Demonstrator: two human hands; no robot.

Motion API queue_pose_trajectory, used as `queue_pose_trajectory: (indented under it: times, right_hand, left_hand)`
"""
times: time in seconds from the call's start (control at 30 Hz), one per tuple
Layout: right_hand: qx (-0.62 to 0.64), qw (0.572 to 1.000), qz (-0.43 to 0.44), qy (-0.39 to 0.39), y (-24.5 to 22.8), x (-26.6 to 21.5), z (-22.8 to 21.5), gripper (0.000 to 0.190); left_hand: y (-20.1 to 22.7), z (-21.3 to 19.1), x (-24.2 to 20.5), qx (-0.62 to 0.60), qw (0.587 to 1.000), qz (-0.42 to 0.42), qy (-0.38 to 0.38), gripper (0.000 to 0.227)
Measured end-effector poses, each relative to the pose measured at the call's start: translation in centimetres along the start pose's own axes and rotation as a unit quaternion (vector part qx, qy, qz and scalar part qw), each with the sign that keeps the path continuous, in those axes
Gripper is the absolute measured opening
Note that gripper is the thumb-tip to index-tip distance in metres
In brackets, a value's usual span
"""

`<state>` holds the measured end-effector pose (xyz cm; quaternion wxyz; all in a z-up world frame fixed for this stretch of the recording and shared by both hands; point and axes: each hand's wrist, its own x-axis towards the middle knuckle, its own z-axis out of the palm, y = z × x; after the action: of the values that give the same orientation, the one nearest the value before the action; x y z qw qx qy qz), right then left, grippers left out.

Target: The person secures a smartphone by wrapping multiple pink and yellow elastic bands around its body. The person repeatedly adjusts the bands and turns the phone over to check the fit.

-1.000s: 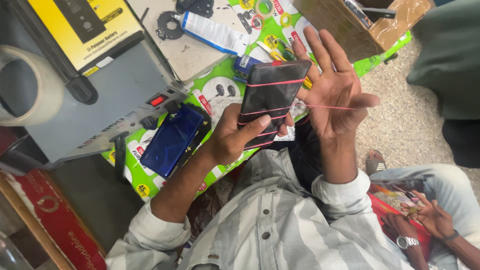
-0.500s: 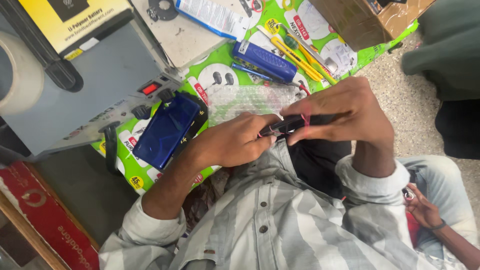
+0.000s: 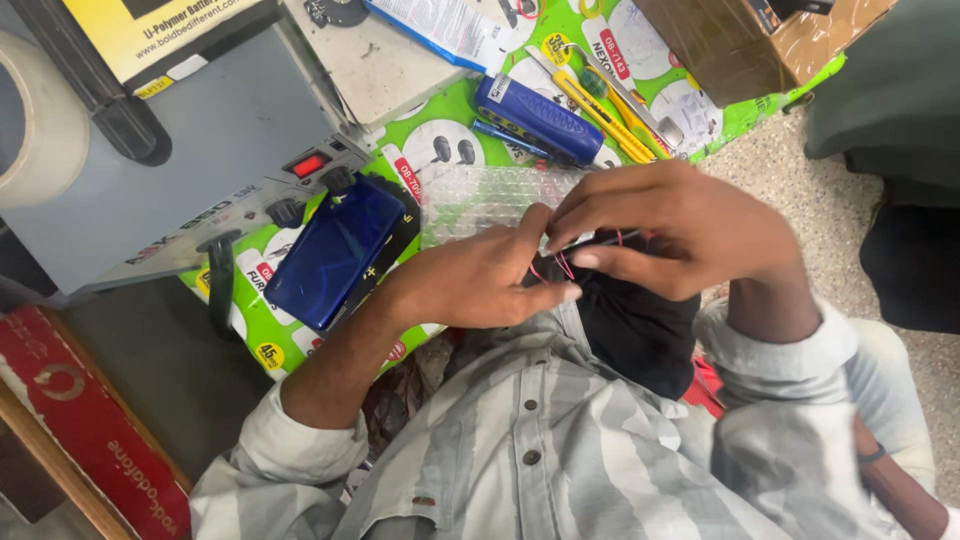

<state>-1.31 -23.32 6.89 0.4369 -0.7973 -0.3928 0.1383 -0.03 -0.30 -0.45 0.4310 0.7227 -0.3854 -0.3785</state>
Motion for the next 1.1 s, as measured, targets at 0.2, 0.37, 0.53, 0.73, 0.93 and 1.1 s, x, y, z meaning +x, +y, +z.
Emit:
queue_pose_trajectory:
  times: [0.2,0.37,0.53,0.73,0.93,1.1]
  right_hand:
    - [0.032,0.999,-0.018,-0.034,1.7,0.7,1.0,0.016]
    - [0.023,0.999,0.017,-0.026,1.5,0.6,1.2,0.016]
    - [-0.032,0.99,-0.064,0.12,0.9,-0.9,-0.6,0.014]
    - [-0.013,0.84,0.065,0.539,0.8,-2.4,1.6,0.021]
    - [0.01,0.866,0.071,0.495,3.1,-3.2,8.6,0.01]
    - [0.04,0.851,0.061,0.52,3.6,-2.5,9.2,0.016]
  left_hand:
    - [-0.3,0.7,0.5,0.014,0.997,-0.024,-0.079,0.073]
    - [-0.5,1.0,0.4,-0.016,0.999,0.003,-0.044,0.091]
    - [-1.0,0.1,0.4,-0.265,0.962,0.054,-0.028,0.079]
    - [-0.6,-1.7,-0.1,-0.653,0.746,0.128,-0.029,0.074]
    - [-0.8,-1.5,-0.2,-0.694,0.706,0.138,-0.019,0.074]
    - [-1.1,-1.1,-0.2,-0.707,0.697,0.119,-0.032,0.074]
